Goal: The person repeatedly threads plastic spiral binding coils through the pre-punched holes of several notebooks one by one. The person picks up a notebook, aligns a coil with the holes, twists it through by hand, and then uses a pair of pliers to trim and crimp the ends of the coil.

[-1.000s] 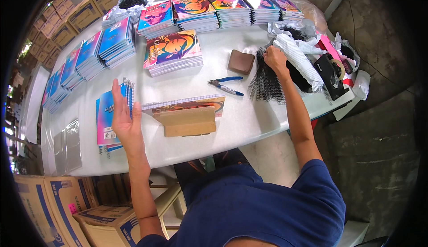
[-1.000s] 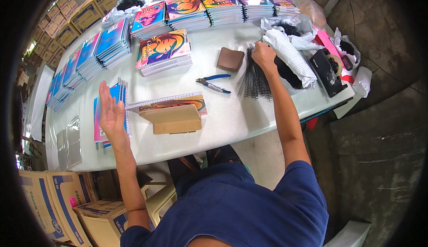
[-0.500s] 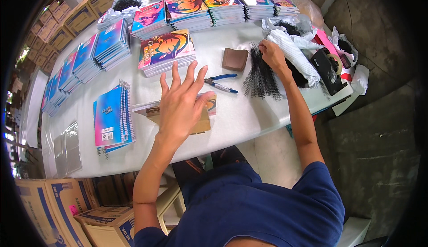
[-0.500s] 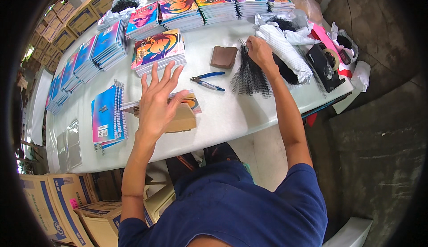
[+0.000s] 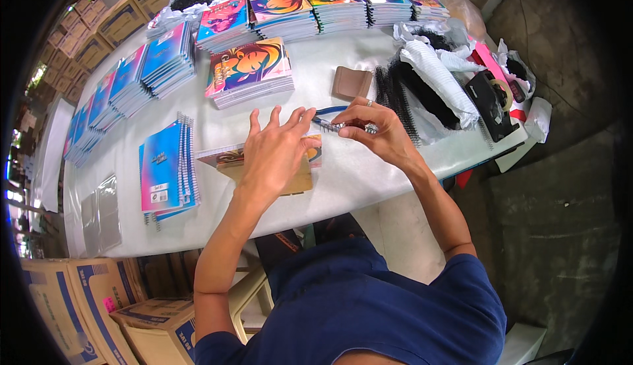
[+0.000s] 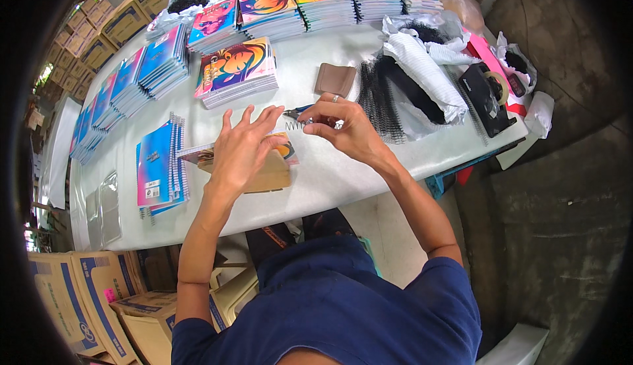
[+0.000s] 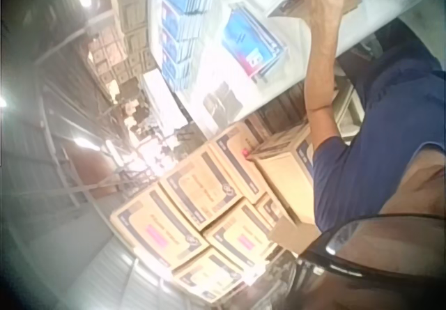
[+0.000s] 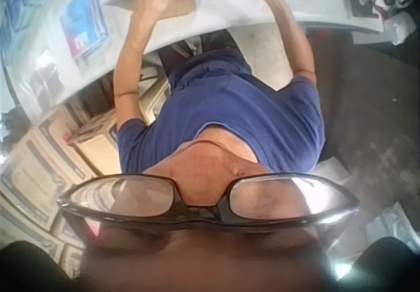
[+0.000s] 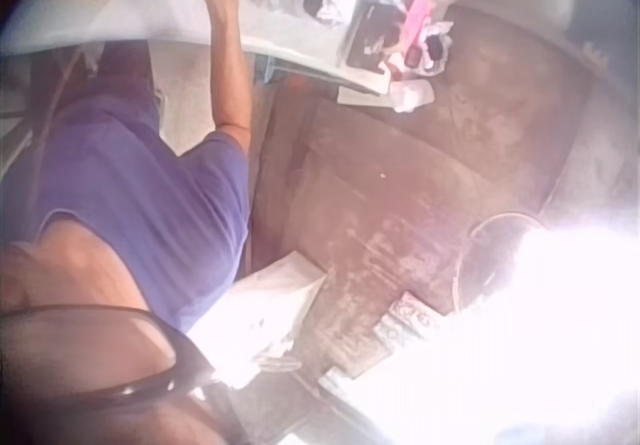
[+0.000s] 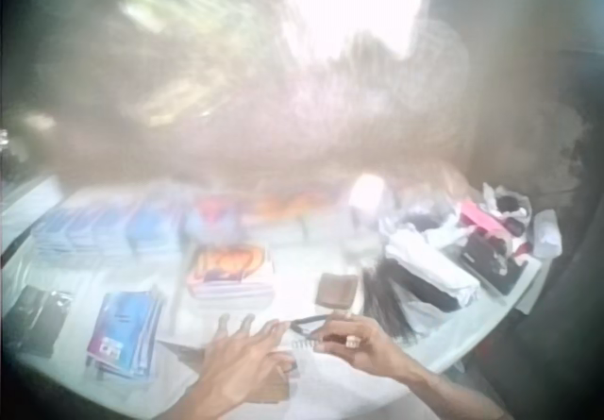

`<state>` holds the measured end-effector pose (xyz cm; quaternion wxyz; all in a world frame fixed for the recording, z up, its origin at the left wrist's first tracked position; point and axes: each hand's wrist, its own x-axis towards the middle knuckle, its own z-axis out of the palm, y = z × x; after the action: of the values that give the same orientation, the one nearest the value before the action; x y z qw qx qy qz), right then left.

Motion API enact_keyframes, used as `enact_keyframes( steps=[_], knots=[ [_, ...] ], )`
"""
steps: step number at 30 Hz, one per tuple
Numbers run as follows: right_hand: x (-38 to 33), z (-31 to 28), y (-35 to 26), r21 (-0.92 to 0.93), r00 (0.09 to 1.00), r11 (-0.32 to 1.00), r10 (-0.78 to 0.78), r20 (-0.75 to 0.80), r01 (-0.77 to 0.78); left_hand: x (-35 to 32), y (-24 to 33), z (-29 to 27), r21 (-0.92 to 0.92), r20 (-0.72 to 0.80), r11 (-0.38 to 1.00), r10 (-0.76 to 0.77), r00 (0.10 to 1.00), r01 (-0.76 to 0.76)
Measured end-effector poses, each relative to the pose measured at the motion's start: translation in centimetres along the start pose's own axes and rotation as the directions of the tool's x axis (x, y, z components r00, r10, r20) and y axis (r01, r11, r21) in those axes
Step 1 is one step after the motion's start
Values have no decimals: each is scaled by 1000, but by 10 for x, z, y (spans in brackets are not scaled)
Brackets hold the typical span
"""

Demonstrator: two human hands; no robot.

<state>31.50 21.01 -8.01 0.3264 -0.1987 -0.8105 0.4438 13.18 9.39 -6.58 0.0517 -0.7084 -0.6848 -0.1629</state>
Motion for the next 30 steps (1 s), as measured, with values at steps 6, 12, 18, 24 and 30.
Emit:
enact_keyframes(
  steps=[6, 12, 18, 24, 30],
  knots=[
    [4, 0, 0, -16, 994, 997, -80, 71, 82, -3, -4, 2, 53, -3, 997, 51, 999, -51],
    [3, -8, -5, -150, 964, 976, -119, 239, 157, -6, -2, 1, 29, 21, 998, 49, 999, -49],
    [15, -14, -28, -149, 782, 988, 119, 611, -34, -6, 17, -17, -124, 279, 992, 35, 960, 0],
    [83, -45, 92, -677, 950, 687, -62, 307, 264, -3, 18, -13, -7, 92, 997, 71, 993, -71],
    [109, -61, 134, -633, 924, 771, 189, 331, 69, -8, 5, -1, 9, 169, 994, 107, 980, -110]
  ],
)
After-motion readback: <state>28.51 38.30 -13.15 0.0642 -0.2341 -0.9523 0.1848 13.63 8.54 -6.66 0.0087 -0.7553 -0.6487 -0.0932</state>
